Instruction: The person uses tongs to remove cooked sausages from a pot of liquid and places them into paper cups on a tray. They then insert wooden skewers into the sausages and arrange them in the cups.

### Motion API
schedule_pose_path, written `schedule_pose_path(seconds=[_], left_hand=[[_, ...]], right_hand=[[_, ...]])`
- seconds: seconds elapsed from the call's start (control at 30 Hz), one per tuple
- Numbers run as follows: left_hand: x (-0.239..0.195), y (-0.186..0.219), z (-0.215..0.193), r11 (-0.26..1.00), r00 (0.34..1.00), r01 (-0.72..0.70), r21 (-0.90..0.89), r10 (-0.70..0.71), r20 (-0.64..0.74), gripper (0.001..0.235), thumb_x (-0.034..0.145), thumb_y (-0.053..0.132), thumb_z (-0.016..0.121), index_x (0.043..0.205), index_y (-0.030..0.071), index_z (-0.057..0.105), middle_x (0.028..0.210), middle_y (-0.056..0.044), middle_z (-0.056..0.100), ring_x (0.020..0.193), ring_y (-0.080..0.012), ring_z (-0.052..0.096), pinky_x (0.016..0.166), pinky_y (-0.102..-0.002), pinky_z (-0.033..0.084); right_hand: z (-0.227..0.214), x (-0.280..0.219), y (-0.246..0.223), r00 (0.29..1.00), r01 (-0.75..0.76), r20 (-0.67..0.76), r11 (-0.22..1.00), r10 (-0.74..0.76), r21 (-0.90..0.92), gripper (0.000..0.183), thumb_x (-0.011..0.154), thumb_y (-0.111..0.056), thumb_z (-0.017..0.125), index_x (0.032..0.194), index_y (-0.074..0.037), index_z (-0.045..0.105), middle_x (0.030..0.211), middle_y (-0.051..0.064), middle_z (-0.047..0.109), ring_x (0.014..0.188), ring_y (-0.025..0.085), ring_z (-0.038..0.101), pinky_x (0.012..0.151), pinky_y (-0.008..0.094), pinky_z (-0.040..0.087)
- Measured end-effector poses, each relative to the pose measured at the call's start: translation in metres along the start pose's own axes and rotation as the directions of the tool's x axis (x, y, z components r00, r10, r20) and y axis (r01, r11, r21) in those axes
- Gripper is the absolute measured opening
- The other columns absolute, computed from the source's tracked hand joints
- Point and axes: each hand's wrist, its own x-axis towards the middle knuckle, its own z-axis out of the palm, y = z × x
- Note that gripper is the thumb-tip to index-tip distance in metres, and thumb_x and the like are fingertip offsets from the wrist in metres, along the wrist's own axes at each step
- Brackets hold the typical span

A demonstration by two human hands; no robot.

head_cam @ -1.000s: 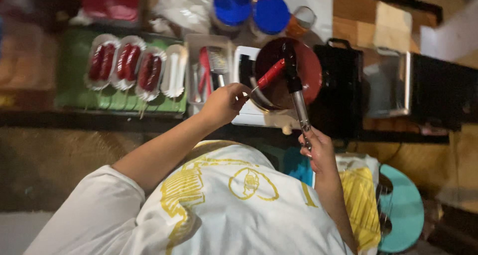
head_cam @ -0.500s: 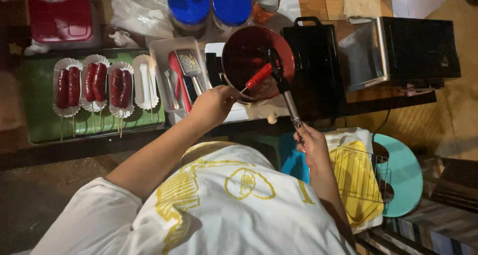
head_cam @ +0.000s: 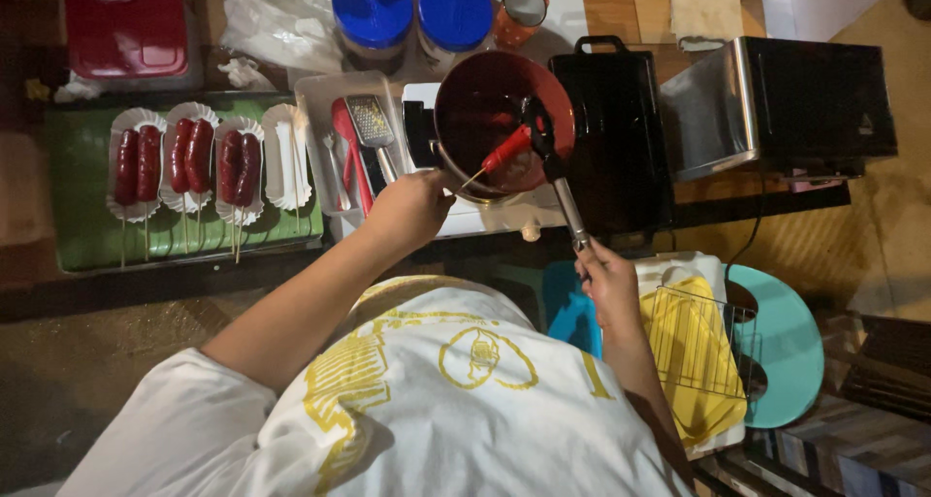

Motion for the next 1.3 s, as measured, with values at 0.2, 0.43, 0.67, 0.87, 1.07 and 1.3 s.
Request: schedule_pose_path(seconds=[0.2,0.43,0.67,0.87,1.07,1.3], left_hand=[[0.006,-0.002,0.007,0.997,0.996,-0.066,-0.049,0.063,-0.067,0.016,0.089,0.013,0.068,0.103,0.012,0.077,0.100,-0.017,0.074,0.089,-0.0387,0.070,0.079,-0.048,0.056],[0.004,-0.005,0.006,0.984,0.985,-0.122,-0.129,0.104,-0.137,0.014,0.091,0.011,0.068,0.102,0.009,0.076,0.098,-0.016,0.075,0.086,-0.0373,0.071,0.075,-0.046,0.056],[-0.006,-0.010,-0.006,0.877,0.978,0.207,-0.435,-0.196,0.069,0.018,0.094,0.014,0.068,0.110,0.006,0.071,0.084,-0.007,0.074,0.057,-0.0148,0.071,0.053,-0.034,0.056],[-0.029,-0.040,-0.015,0.862,0.970,0.169,-0.479,-0.231,-0.073,0.016,0.097,0.013,0.067,0.112,0.006,0.071,0.084,-0.003,0.074,0.061,-0.0095,0.070,0.056,-0.027,0.055],[-0.082,-0.118,-0.024,0.743,0.843,0.235,-0.627,-0.476,-0.249,0.013,0.097,0.008,0.066,0.110,0.005,0.068,0.085,-0.002,0.070,0.061,-0.0104,0.064,0.054,-0.027,0.053],[-0.120,-0.204,-0.018,0.864,0.682,0.457,-0.212,-0.493,-0.540,0.014,0.090,0.012,0.072,0.102,0.005,0.071,0.093,-0.014,0.075,0.086,-0.0310,0.073,0.076,-0.043,0.057]], right_hand=[[0.005,-0.013,-0.016,0.999,0.049,0.008,0.997,-0.048,-0.057,0.038,0.097,-0.027,0.069,0.129,-0.007,0.072,0.068,-0.005,0.048,0.051,0.001,0.032,0.043,0.019,0.023],[0.007,-0.015,-0.015,0.998,0.063,0.022,0.988,-0.061,-0.142,0.041,0.097,-0.026,0.069,0.134,-0.010,0.069,0.067,-0.005,0.050,0.051,0.001,0.034,0.043,0.017,0.026],[-0.005,0.013,0.003,0.993,0.027,0.111,0.996,-0.036,0.083,0.035,0.100,-0.024,0.065,0.130,-0.006,0.068,0.075,-0.004,0.056,0.056,0.001,0.041,0.043,0.017,0.028],[-0.010,0.047,0.006,0.997,0.076,0.016,0.997,-0.075,-0.033,0.038,0.098,-0.024,0.068,0.133,-0.009,0.067,0.078,-0.004,0.059,0.057,0.002,0.044,0.044,0.017,0.031],[0.000,0.062,-0.015,0.986,0.166,0.047,0.976,-0.161,-0.142,0.041,0.098,-0.025,0.073,0.136,-0.011,0.069,0.079,-0.006,0.058,0.061,0.000,0.046,0.048,0.016,0.034],[0.022,0.061,-0.036,0.980,0.193,0.079,0.963,-0.181,-0.186,0.037,0.098,-0.024,0.073,0.133,-0.010,0.070,0.079,-0.006,0.058,0.061,0.001,0.045,0.048,0.017,0.032]])
